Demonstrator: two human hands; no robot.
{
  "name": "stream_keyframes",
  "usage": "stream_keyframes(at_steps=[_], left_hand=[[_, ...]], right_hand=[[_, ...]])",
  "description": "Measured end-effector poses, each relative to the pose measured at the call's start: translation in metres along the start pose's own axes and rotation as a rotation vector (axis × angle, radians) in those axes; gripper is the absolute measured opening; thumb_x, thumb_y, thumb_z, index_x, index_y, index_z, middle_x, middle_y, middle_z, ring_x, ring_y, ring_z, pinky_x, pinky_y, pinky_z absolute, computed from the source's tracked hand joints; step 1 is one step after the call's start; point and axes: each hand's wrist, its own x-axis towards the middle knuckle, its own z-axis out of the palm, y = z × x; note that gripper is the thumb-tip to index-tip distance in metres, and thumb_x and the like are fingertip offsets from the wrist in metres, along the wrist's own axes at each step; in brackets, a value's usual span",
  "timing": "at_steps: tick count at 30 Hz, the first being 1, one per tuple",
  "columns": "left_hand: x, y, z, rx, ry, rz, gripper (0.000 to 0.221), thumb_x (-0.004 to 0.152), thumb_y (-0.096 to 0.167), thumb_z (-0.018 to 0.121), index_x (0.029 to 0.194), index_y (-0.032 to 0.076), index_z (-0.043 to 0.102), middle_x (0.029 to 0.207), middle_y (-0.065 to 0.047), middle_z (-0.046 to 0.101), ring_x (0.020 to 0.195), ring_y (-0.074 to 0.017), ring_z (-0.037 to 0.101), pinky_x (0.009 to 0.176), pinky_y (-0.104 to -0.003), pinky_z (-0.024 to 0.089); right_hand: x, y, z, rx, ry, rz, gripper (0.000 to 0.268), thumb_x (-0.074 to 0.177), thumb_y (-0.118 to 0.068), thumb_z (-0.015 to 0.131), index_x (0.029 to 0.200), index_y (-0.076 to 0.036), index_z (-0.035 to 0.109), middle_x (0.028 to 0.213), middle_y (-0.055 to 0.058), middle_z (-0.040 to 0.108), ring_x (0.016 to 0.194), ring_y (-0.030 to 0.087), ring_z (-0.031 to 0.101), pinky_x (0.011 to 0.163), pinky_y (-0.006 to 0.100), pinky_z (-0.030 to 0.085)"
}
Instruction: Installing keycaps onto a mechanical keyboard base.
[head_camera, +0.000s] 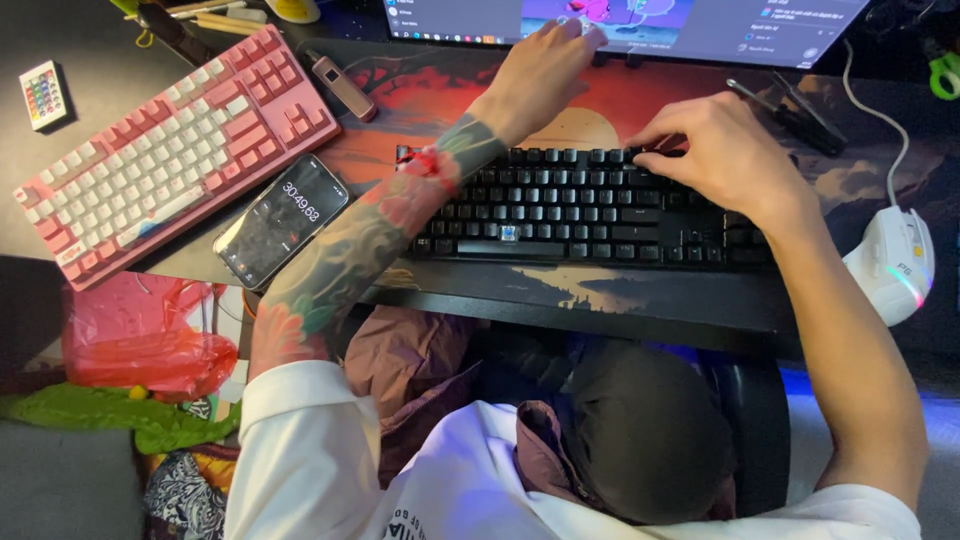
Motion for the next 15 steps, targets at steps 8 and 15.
stream_keyframes(at_steps=[8, 15], left_hand=[[0.026, -0.014, 0.048, -0.031, 0.152, 0.041, 0.029, 0.086, -0.006, 0.084, 0.111, 0.009, 0.083, 0.101, -0.016, 0.079, 0.081, -0.0433, 0.079, 0.057, -0.055, 0.061], [-0.020, 0.019, -0.055, -1.180, 0.026, -0.187, 0.015, 0.104, 0.007, 0.100, 0.108, 0.004, 0.086, 0.107, -0.010, 0.093, 0.096, -0.0133, 0.090, 0.090, -0.027, 0.079]], right_hand=[[0.003, 0.005, 0.006, 0.007, -0.062, 0.048, 0.028, 0.106, -0.012, 0.092, 0.131, 0.001, 0.091, 0.128, 0.014, 0.091, 0.117, 0.036, 0.084, 0.106, 0.050, 0.058], [0.030, -0.009, -0.021, -0.062, -0.293, 0.197, 0.028, 0.104, -0.028, 0.091, 0.125, -0.010, 0.097, 0.164, 0.009, 0.074, 0.143, 0.034, 0.071, 0.126, 0.061, 0.051]])
